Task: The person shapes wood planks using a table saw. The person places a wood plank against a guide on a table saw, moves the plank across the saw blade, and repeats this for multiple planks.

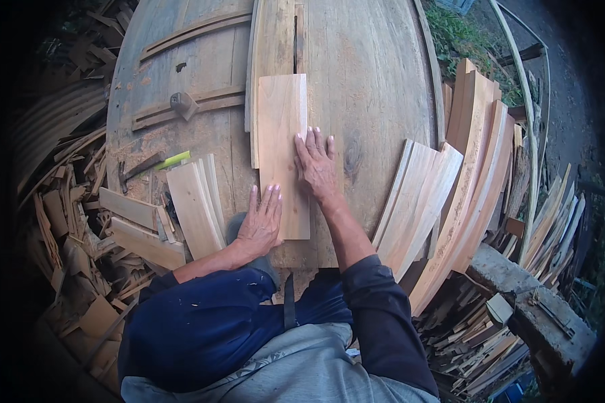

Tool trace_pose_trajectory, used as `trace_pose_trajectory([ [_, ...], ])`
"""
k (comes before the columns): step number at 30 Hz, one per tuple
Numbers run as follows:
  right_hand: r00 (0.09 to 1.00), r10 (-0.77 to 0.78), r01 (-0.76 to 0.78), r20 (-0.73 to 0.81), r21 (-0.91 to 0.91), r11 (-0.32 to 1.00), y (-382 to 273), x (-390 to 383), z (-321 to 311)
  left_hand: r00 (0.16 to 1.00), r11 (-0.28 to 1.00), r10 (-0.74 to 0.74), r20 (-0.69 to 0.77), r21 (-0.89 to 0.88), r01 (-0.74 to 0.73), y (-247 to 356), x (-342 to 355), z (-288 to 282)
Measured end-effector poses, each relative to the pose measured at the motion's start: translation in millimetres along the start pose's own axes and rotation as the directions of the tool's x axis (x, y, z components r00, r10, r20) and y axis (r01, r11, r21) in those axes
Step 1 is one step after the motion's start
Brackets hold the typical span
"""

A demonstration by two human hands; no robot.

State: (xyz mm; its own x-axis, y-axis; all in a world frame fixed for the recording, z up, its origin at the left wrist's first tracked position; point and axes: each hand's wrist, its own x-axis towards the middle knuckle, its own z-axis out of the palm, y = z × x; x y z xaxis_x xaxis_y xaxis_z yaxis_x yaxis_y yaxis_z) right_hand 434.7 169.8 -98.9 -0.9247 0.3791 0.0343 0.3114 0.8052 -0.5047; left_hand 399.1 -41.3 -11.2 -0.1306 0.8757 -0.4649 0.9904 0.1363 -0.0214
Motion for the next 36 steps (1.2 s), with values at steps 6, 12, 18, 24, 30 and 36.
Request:
trace_pose_trajectory([
  [6, 0.999, -0.010, 0.014, 0.046, -0.072, 0.997, 7.6, 25.8, 4.2, 0.999, 0.999, -0.029, -0.012, -0.031, 0.029, -20.8, 12.7, -10.7],
  [12, 0.993, 0.008, 0.005, 0.117, -0.115, 0.993, 17.0, 66.1, -8.4, 0.998, 0.998, -0.059, 0.035, 0.025, 0.058, -41.3, 44.3, -29.7],
  [18, 0.995, -0.018, 0.029, 0.098, -0.111, 0.993, 34.0, 84.6, -5.1, 0.995, 0.995, -0.098, 0.029, 0.030, 0.097, -48.6, 55.2, -38.5],
  [24, 0.989, -0.080, 0.074, 0.124, 0.055, 0.996, 39.4, 47.3, -14.8, 0.987, 0.986, -0.162, 0.022, 0.032, 0.161, -59.3, 67.4, -39.5],
  [30, 0.997, -0.073, 0.073, -0.023, 0.010, 0.997, 59.9, -20.0, -33.5, 0.978, 0.978, -0.207, 0.034, 0.047, 0.205, -77.3, 84.6, -48.4],
  [36, 0.955, 0.057, -0.081, -0.293, -0.072, 0.994, 83.7, -24.1, -29.1, 0.975, 0.975, -0.221, 0.018, 0.024, 0.221, -98.0, 108.5, -49.2],
])
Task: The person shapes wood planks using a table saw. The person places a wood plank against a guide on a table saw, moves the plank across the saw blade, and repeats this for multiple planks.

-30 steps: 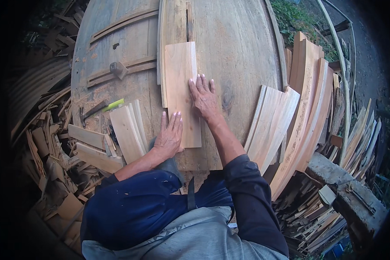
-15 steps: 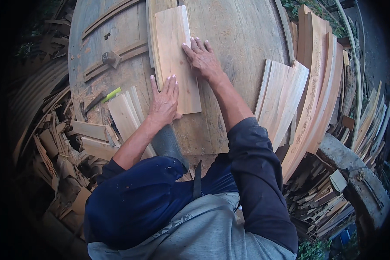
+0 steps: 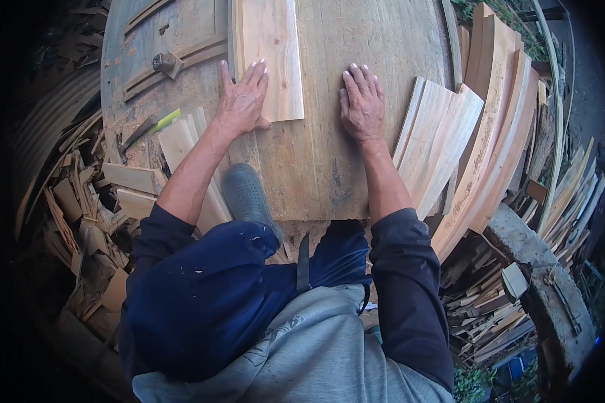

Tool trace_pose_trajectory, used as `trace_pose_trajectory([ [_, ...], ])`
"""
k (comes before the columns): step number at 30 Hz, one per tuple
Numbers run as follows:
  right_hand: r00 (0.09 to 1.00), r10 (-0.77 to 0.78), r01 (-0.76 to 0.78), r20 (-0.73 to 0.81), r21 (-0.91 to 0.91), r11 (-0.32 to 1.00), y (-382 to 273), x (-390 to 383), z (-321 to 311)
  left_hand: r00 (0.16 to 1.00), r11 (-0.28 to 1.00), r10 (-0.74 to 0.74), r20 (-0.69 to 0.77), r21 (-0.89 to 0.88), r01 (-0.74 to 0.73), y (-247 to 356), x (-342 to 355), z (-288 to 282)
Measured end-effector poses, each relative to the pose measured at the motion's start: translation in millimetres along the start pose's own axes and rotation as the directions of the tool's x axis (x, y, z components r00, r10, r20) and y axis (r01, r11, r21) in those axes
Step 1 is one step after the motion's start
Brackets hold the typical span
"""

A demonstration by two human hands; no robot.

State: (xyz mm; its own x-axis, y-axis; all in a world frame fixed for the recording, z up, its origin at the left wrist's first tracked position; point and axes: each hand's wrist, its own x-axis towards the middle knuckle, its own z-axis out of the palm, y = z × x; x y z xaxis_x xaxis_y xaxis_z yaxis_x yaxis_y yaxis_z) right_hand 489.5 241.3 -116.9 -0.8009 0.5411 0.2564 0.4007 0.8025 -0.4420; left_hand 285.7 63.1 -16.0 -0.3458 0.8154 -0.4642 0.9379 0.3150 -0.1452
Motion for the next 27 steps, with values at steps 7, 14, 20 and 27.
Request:
trace_pose_trajectory([
  [7, 1.000, -0.024, 0.025, -0.019, 0.061, 0.998, 6.5, 0.2, 0.5, 0.999, 0.999, -0.027, -0.022, -0.046, 0.026, -22.0, 30.0, 0.4],
  [14, 0.999, -0.027, 0.030, -0.041, 0.076, 0.997, 5.0, -1.0, 2.0, 0.997, 0.996, -0.076, -0.019, -0.051, 0.075, -35.4, 49.8, -6.7],
  [20, 0.999, -0.028, 0.030, -0.042, 0.050, 0.998, 9.0, -0.9, 1.9, 0.997, 0.998, -0.065, 0.048, 0.000, 0.065, -35.5, 50.5, -64.5],
  [27, 0.999, -0.013, 0.016, -0.045, 0.075, 0.997, 2.0, 2.0, -1.9, 0.998, 0.998, -0.014, -0.069, -0.068, 0.009, -73.7, 99.0, -18.8],
])
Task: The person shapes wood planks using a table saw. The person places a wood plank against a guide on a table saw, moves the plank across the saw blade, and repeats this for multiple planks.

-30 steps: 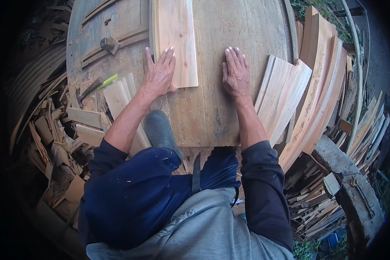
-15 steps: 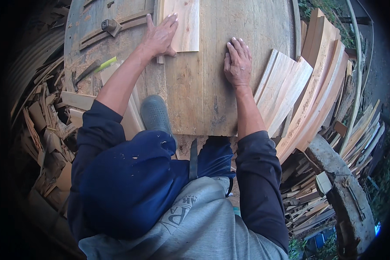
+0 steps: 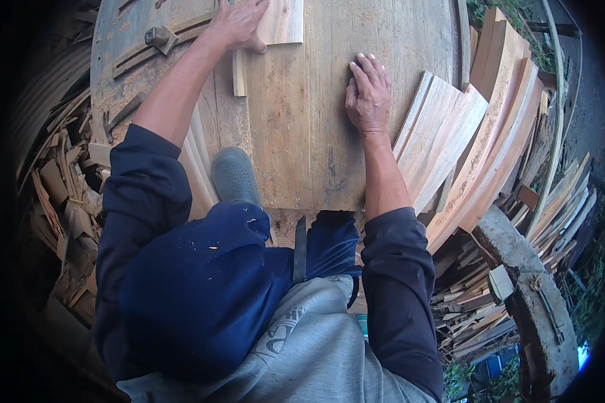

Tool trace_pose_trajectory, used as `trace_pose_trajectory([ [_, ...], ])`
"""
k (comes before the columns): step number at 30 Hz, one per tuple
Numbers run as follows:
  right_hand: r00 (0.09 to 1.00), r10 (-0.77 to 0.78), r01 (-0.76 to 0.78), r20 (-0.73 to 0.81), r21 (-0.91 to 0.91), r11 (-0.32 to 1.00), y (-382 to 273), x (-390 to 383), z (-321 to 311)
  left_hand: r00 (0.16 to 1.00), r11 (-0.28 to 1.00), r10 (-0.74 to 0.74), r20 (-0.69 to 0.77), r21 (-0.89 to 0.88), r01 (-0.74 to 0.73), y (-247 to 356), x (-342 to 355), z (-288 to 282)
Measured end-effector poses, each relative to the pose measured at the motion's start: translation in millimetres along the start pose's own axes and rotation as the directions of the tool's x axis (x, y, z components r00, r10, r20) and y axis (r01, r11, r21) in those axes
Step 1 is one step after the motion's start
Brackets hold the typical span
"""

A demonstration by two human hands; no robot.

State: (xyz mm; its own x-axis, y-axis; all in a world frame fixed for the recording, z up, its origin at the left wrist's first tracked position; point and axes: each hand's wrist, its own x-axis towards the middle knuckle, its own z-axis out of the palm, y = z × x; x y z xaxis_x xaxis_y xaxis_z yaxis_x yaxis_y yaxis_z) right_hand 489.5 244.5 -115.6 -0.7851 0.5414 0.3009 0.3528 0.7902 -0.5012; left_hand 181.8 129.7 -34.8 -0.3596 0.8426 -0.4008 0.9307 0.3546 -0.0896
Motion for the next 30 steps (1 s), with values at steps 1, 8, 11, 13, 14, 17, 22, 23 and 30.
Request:
trace_pose_trajectory([
  [1, 1.000, 0.002, -0.002, -0.005, 0.010, 1.000, 0.9, -1.2, -0.6, 0.997, 0.998, -0.051, 0.056, 0.048, 0.048, 4.4, 0.5, -9.9],
  [8, 1.000, 0.011, -0.011, -0.002, 0.030, 0.999, 2.3, -2.1, -3.3, 0.998, 0.998, -0.060, 0.030, 0.029, 0.059, -9.1, 23.2, -19.3],
  [11, 1.000, 0.019, -0.019, 0.001, 0.024, 1.000, 2.0, -0.5, -3.0, 0.994, 0.997, -0.068, 0.087, 0.027, 0.066, -13.3, 32.7, -25.9],
  [13, 1.000, 0.013, -0.013, 0.004, 0.024, 1.000, 0.8, -0.3, -2.6, 0.996, 0.997, -0.064, 0.055, 0.050, 0.061, -17.1, 36.1, -27.8],
  [14, 1.000, 0.011, -0.012, 0.006, 0.025, 1.000, 0.3, -0.2, -2.5, 0.996, 0.997, -0.069, 0.054, 0.049, 0.066, -18.7, 37.9, -29.2],
  [17, 1.000, 0.011, -0.011, 0.011, 0.020, 1.000, 1.7, -0.2, -4.0, 0.990, 0.995, -0.087, 0.108, 0.054, 0.082, -21.4, 45.3, -32.3],
  [22, 1.000, 0.014, -0.014, 0.024, 0.007, 1.000, -0.1, 0.3, -3.7, 0.992, 0.995, -0.093, 0.088, 0.041, 0.090, -33.1, 59.2, -31.2],
  [23, 1.000, 0.011, -0.011, 0.025, 0.007, 1.000, -1.0, 0.4, -3.3, 0.991, 0.995, -0.097, 0.090, 0.038, 0.094, -35.9, 61.1, -32.6],
  [30, 0.999, 0.029, -0.028, 0.040, -0.033, 0.999, -2.4, 1.4, -8.2, 0.999, 0.999, -0.022, 0.044, -0.026, 0.023, -48.2, 84.5, -29.5],
])
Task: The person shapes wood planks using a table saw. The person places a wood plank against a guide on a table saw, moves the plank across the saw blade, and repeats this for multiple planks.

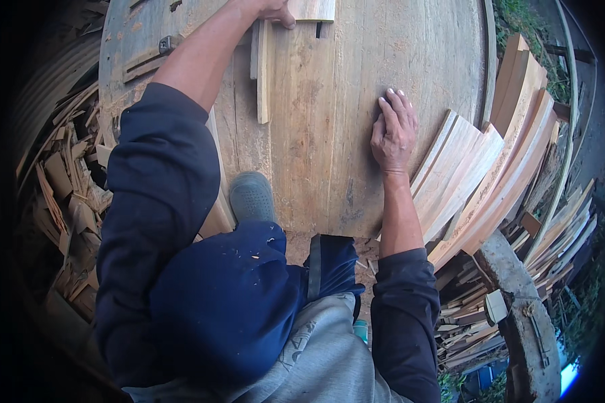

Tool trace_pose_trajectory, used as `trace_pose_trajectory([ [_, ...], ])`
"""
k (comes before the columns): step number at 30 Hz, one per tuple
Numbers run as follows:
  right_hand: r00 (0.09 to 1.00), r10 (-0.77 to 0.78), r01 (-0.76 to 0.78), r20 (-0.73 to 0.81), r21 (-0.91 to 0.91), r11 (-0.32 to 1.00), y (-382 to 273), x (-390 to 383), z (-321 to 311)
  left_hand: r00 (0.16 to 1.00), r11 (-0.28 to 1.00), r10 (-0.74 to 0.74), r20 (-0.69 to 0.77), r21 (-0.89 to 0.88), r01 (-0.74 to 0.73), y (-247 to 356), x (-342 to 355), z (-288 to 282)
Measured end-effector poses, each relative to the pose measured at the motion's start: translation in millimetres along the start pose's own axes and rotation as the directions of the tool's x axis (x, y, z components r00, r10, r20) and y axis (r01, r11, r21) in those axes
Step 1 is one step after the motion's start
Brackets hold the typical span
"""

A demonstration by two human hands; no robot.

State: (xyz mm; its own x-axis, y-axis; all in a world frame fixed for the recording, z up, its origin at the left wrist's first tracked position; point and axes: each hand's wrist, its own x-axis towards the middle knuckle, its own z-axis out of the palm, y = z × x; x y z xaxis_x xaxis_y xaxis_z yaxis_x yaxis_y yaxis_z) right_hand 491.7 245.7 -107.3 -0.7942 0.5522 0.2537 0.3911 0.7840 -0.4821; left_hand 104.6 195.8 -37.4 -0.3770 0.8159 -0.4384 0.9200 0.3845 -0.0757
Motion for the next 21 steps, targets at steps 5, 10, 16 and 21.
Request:
trace_pose_trajectory([
  [5, 1.000, -0.001, 0.001, -0.014, 0.016, 1.000, 0.3, 0.6, 2.5, 0.998, 1.000, 0.006, -0.057, -0.025, -0.007, -14.7, 14.1, 13.6],
  [10, 1.000, 0.004, -0.003, -0.013, 0.046, 0.999, -1.1, -0.7, 1.7, 0.998, 0.999, 0.012, -0.061, -0.034, -0.015, -20.1, 22.4, 11.2],
  [16, 1.000, -0.010, 0.010, -0.007, 0.049, 0.999, -4.0, 1.8, -0.2, 0.999, 0.999, 0.030, -0.040, 0.025, -0.029, -24.4, 30.8, 5.0],
  [21, 1.000, -0.014, 0.014, -0.013, 0.030, 0.999, 1.0, -1.7, -0.3, 0.997, 0.999, 0.041, -0.060, 0.009, -0.041, -22.0, 37.0, 1.4],
])
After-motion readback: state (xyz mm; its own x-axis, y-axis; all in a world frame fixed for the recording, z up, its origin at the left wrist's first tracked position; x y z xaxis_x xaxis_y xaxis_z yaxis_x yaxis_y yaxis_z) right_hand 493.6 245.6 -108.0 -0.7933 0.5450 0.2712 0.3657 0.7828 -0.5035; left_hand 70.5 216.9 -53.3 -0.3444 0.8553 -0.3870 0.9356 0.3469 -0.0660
